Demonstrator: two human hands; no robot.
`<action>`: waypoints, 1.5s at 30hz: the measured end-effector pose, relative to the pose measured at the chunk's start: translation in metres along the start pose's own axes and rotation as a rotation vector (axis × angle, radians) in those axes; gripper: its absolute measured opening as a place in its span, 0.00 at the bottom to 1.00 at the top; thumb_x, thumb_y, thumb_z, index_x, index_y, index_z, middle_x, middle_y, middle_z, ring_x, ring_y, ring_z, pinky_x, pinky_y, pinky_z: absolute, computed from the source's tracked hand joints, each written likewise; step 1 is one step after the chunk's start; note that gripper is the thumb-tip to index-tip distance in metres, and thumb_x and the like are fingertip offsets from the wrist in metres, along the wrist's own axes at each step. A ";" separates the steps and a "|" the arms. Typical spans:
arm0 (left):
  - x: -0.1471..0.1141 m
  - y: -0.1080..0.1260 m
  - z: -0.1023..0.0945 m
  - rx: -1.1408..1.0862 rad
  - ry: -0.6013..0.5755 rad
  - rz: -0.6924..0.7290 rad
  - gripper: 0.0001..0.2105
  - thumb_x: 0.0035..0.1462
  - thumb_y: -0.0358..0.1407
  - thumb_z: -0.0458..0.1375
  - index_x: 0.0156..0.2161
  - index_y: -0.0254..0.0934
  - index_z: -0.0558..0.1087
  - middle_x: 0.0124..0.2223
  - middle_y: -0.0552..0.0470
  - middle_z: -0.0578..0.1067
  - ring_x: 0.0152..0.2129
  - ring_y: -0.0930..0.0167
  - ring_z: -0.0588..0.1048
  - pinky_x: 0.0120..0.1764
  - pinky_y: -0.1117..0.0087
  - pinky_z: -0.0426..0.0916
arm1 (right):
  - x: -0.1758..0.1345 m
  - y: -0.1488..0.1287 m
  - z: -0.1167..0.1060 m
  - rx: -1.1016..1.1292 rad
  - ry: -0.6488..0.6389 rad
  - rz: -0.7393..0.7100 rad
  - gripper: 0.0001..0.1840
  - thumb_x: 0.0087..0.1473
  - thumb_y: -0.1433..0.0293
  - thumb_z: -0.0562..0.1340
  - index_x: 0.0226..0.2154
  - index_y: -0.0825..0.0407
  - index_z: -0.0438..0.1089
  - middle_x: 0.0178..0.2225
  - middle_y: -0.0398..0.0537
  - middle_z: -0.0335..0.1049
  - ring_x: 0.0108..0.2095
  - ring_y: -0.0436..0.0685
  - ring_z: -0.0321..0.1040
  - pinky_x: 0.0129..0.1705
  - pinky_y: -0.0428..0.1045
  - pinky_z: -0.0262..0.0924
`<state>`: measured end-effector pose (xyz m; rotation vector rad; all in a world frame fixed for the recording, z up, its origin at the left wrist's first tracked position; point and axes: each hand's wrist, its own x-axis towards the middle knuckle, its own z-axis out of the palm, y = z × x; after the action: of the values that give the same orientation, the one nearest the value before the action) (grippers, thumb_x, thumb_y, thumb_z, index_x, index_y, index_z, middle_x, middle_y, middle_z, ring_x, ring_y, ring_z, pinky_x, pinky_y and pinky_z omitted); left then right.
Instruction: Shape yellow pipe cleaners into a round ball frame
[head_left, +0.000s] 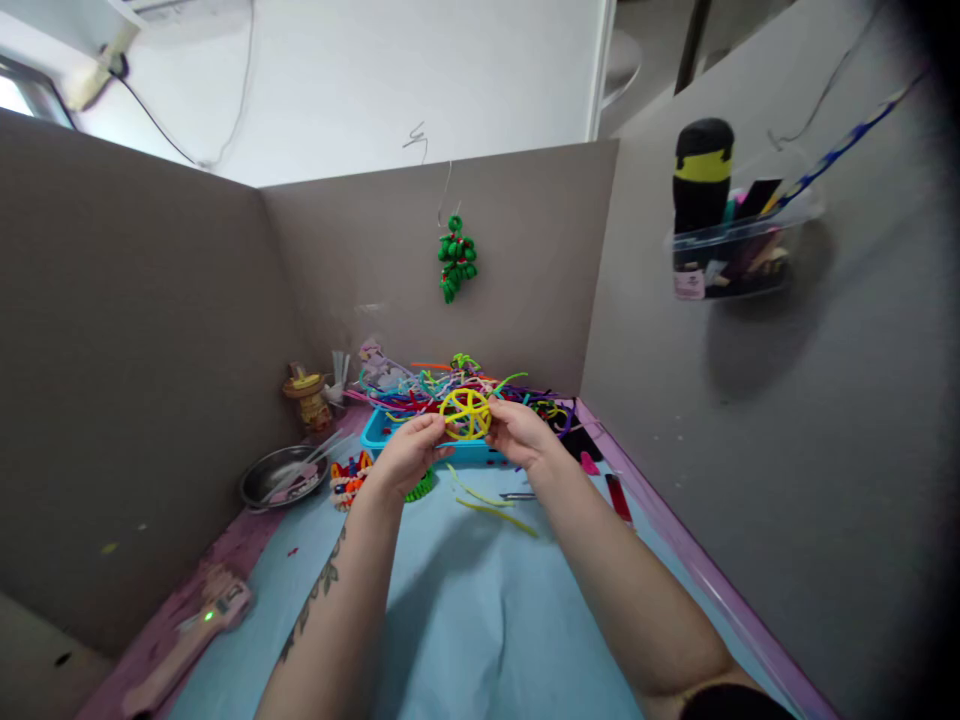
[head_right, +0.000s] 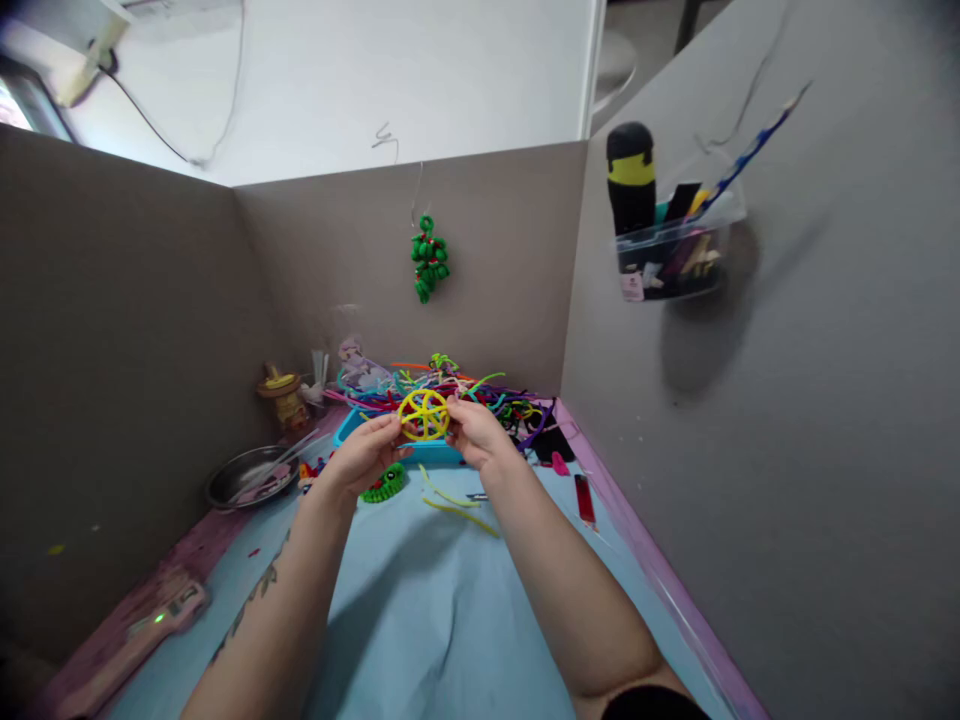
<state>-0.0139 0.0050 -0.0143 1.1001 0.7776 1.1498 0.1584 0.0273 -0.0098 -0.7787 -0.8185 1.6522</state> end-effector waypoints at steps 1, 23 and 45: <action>0.001 -0.001 -0.002 -0.011 0.013 0.011 0.11 0.42 0.37 0.64 0.30 0.31 0.71 0.30 0.50 0.73 0.27 0.74 0.72 0.29 0.75 0.68 | 0.000 0.000 0.000 0.002 0.002 0.000 0.07 0.43 0.71 0.63 0.25 0.52 0.63 0.18 0.38 0.65 0.16 0.46 0.59 0.16 0.42 0.48; -0.002 0.005 0.003 0.148 0.111 0.191 0.16 0.48 0.41 0.58 0.40 0.36 0.67 0.33 0.52 0.70 0.27 0.74 0.70 0.29 0.74 0.66 | -0.018 -0.009 0.001 -1.101 -0.127 -0.994 0.05 0.49 0.73 0.59 0.27 0.49 0.70 0.43 0.48 0.61 0.49 0.57 0.57 0.51 0.56 0.51; -0.017 0.015 0.021 0.701 0.129 0.471 0.06 0.46 0.36 0.58 0.30 0.35 0.69 0.25 0.56 0.69 0.20 0.77 0.63 0.24 0.77 0.57 | -0.021 -0.006 0.001 -1.282 -0.080 -1.180 0.08 0.50 0.74 0.56 0.29 0.48 0.71 0.42 0.49 0.61 0.48 0.59 0.53 0.50 0.59 0.52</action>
<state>-0.0041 -0.0168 0.0050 1.8781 1.1009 1.3873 0.1651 0.0078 -0.0025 -0.7497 -1.9288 -0.0354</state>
